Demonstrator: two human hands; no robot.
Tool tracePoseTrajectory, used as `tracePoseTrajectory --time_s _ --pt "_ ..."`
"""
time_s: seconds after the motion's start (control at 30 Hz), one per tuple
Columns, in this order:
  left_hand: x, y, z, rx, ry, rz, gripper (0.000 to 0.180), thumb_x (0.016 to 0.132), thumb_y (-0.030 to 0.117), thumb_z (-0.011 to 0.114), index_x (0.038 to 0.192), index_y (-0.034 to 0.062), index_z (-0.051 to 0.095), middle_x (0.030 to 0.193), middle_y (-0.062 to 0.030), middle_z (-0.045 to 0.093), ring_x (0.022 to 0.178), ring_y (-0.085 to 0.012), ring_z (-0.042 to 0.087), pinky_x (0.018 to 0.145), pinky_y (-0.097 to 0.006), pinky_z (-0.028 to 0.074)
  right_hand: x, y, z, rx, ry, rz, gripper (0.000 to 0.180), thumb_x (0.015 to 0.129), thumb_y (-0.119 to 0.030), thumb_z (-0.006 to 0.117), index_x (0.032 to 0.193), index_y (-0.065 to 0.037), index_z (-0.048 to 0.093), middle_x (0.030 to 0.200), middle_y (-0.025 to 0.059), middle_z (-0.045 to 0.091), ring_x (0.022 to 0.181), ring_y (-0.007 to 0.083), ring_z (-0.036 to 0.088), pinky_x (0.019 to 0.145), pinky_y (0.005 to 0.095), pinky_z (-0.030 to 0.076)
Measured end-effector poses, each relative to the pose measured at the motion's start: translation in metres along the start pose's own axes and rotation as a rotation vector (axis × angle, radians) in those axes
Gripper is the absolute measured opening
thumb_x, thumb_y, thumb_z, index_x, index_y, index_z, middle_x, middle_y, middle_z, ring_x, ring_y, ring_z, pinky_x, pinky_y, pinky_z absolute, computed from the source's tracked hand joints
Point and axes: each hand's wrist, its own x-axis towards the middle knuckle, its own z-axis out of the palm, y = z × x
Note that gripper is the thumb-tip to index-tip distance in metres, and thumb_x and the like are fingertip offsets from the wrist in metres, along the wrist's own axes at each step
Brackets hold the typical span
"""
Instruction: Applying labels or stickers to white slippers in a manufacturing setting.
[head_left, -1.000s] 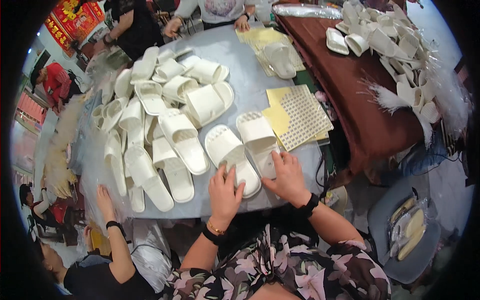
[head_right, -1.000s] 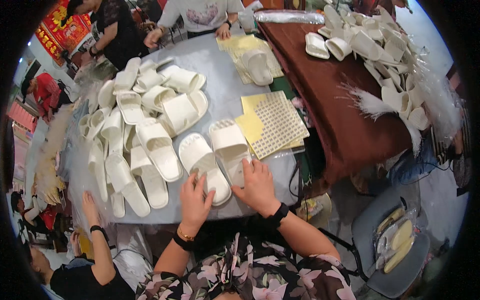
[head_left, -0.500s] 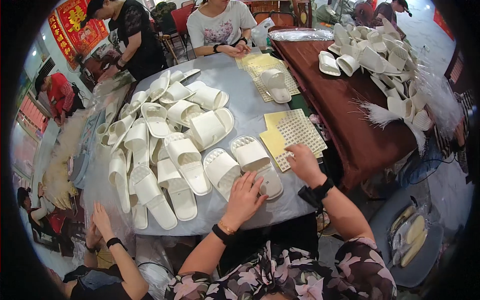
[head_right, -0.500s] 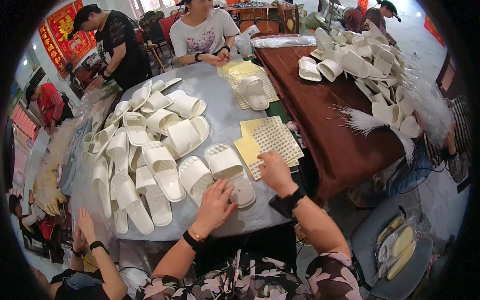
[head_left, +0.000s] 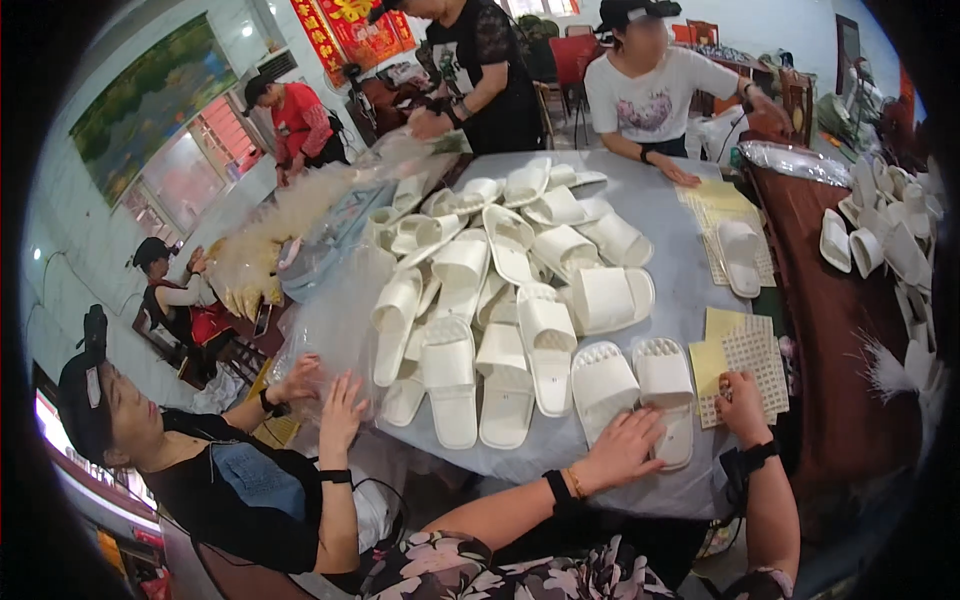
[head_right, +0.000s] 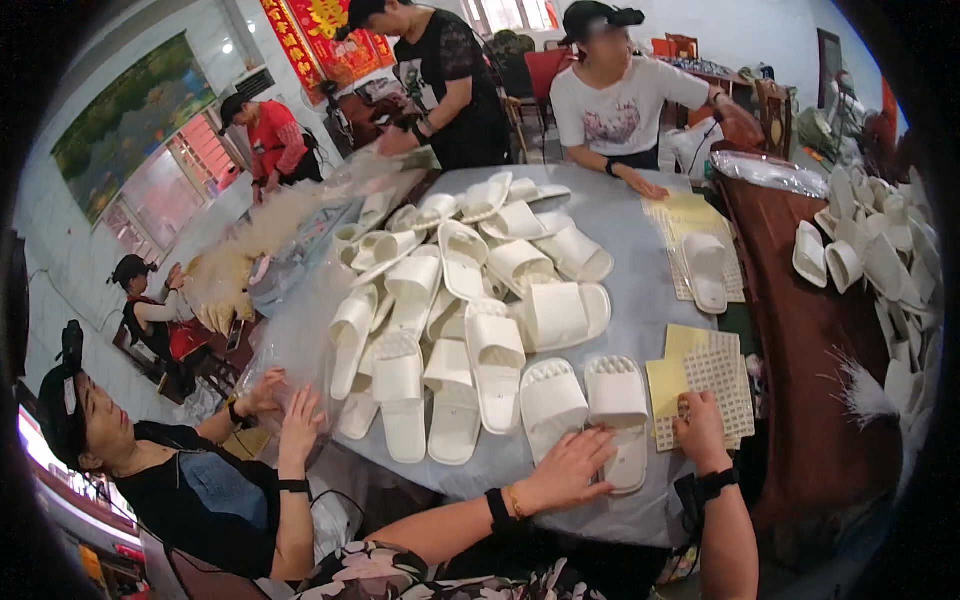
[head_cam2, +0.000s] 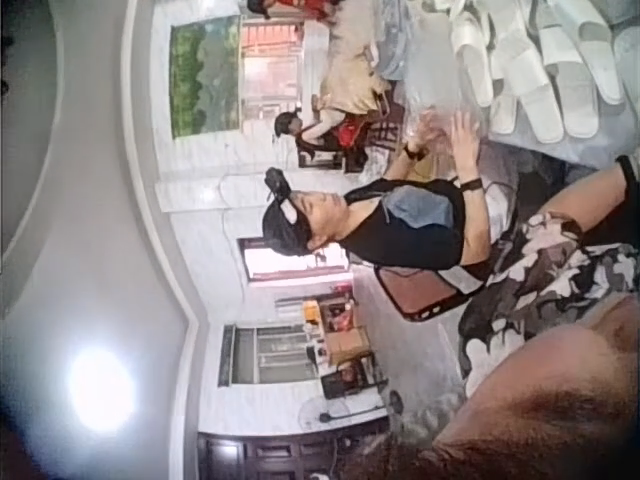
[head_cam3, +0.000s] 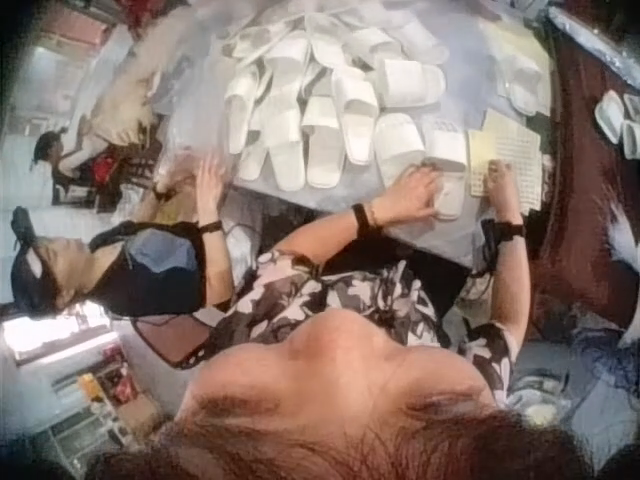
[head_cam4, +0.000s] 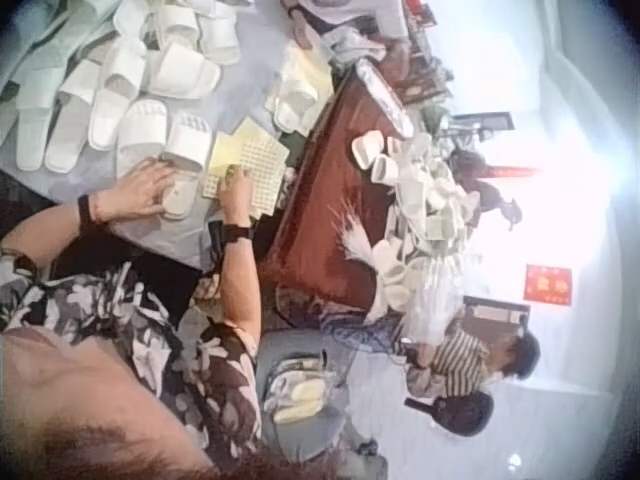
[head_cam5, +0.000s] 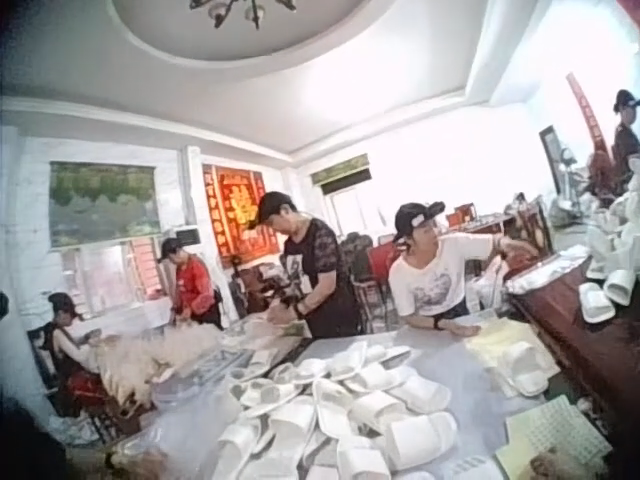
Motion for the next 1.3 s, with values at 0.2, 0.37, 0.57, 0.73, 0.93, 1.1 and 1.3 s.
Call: tracePoseTrajectory --time_s 0.2,0.37,0.57,0.73,0.93,1.1,1.3 --pt "0.006 -0.005 -0.001 -0.072 0.064 0.015 0.065 0.075 0.043 0.071 0.126 0.0054 0.054 0.124 -0.0161 0.054 0.117 -0.0332 0.049 0.095 -0.045 0.039 0.008 0.014 0.001 0.054 0.162 -0.17 0.026 0.077 -0.006 0.061 0.102 -0.001 0.063 0.095 0.0208 0.061 0.095 0.0391 0.057 0.084 0.0448 0.047" --pt "0.006 0.002 -0.007 -0.016 -0.004 -0.001 0.067 0.078 0.047 0.069 0.129 0.0082 0.053 0.129 -0.0135 0.051 0.121 -0.0309 0.046 0.099 -0.046 0.034 0.002 0.002 -0.019 0.071 0.189 -0.062 0.024 0.077 -0.001 0.06 0.101 0.0 0.065 0.095 0.0188 0.062 0.09 0.0348 0.06 0.081 0.0409 0.049" --pt "0.007 0.004 -0.008 0.047 -0.033 0.003 0.068 0.079 0.05 0.066 0.131 0.0087 0.052 0.139 -0.0128 0.046 0.128 -0.0301 0.042 0.105 -0.047 0.03 0.004 -0.012 -0.02 0.057 0.091 -0.004 0.024 0.079 -0.004 0.064 0.103 -0.001 0.065 0.099 0.0182 0.061 0.093 0.0346 0.06 0.084 0.0408 0.049" --pt "0.006 0.001 -0.008 0.058 -0.049 0.016 0.068 0.081 0.05 0.064 0.132 0.007 0.05 0.142 -0.0132 0.045 0.132 -0.0298 0.039 0.106 -0.047 0.029 0.011 -0.007 -0.012 -0.066 0.021 0.052 0.022 0.08 -0.008 0.063 0.102 -0.004 0.064 0.101 0.0188 0.06 0.094 0.0375 0.06 0.083 0.0432 0.049" --pt "0.005 -0.001 -0.004 0.064 -0.054 0.014 0.067 0.082 0.049 0.063 0.132 0.0067 0.049 0.142 -0.0143 0.045 0.131 -0.0305 0.04 0.106 -0.048 0.029 0.013 0.009 -0.005 -0.048 0.061 -0.033 0.018 0.079 -0.008 0.062 0.096 -0.002 0.062 0.095 0.021 0.06 0.092 0.0407 0.058 0.081 0.046 0.048" --pt "0.001 -0.002 -0.004 0.018 -0.107 -0.002 0.069 0.084 0.049 0.062 0.133 0.0034 0.047 0.143 -0.0163 0.043 0.13 -0.0313 0.041 0.106 -0.045 0.031 0.017 0.015 0.0 -0.051 0.076 -0.116 0.015 0.074 -0.006 0.064 0.086 0.001 0.057 0.083 0.0217 0.058 0.085 0.0418 0.055 0.075 0.0466 0.045" --pt "-0.002 -0.001 -0.004 0.047 -0.001 0.033 0.068 0.086 0.049 0.059 0.134 0.0024 0.046 0.143 -0.0158 0.043 0.132 -0.0296 0.039 0.107 -0.044 0.03 0.017 0.014 -0.005 -0.034 0.053 -0.08 0.022 0.071 0.002 0.066 0.091 -0.001 0.057 0.085 0.0144 0.057 0.08 0.0316 0.059 0.073 0.0394 0.049"
